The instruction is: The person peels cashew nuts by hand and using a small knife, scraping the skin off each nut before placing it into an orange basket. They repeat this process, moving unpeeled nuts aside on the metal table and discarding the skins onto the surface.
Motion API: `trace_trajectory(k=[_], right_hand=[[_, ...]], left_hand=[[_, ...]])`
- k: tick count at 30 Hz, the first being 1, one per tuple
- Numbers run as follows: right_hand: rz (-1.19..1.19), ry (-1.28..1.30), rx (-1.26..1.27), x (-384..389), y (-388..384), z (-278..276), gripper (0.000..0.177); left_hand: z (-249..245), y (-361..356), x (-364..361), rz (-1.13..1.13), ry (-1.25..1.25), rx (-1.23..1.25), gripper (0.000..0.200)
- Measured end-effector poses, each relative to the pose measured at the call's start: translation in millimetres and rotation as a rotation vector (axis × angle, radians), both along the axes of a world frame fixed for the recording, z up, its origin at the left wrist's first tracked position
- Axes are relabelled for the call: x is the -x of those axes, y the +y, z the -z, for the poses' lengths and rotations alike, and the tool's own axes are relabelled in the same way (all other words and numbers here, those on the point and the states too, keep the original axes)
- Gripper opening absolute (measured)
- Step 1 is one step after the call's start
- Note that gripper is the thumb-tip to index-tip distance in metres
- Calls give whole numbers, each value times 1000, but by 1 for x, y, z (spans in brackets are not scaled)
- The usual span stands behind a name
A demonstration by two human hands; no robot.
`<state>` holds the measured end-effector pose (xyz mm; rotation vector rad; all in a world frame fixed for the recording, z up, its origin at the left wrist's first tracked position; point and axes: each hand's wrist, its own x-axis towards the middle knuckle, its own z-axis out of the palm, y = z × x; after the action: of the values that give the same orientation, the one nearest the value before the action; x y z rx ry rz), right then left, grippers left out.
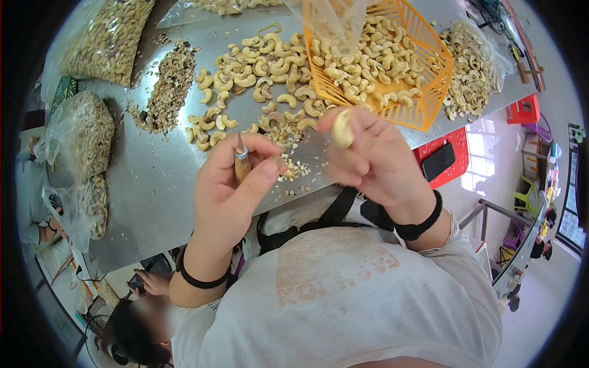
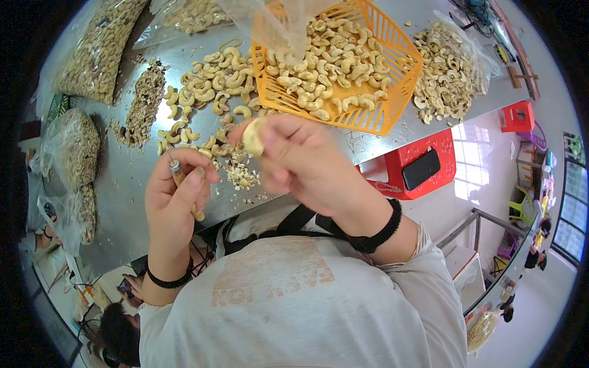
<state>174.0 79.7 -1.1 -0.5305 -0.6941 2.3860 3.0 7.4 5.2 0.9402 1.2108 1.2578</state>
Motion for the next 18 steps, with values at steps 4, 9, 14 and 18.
trace_trajectory(k=[4, 9, 14, 18], right_hand=[[621, -475, -487, -3, 15, -13, 24], [613, -446, -492, -15, 17, -15, 20], [471, -496, -455, -8, 7, -8, 18], [383, -514, -438, -2, 1, -4, 15]], left_hand=[[-2, -1, 9, -38, -90, 43, 13], [7, 12, 39, -224, 214, 70, 12], [38, 23, 75, -220, 1021, 123, 21], [48, 22, 74, -157, 1347, 104, 29]])
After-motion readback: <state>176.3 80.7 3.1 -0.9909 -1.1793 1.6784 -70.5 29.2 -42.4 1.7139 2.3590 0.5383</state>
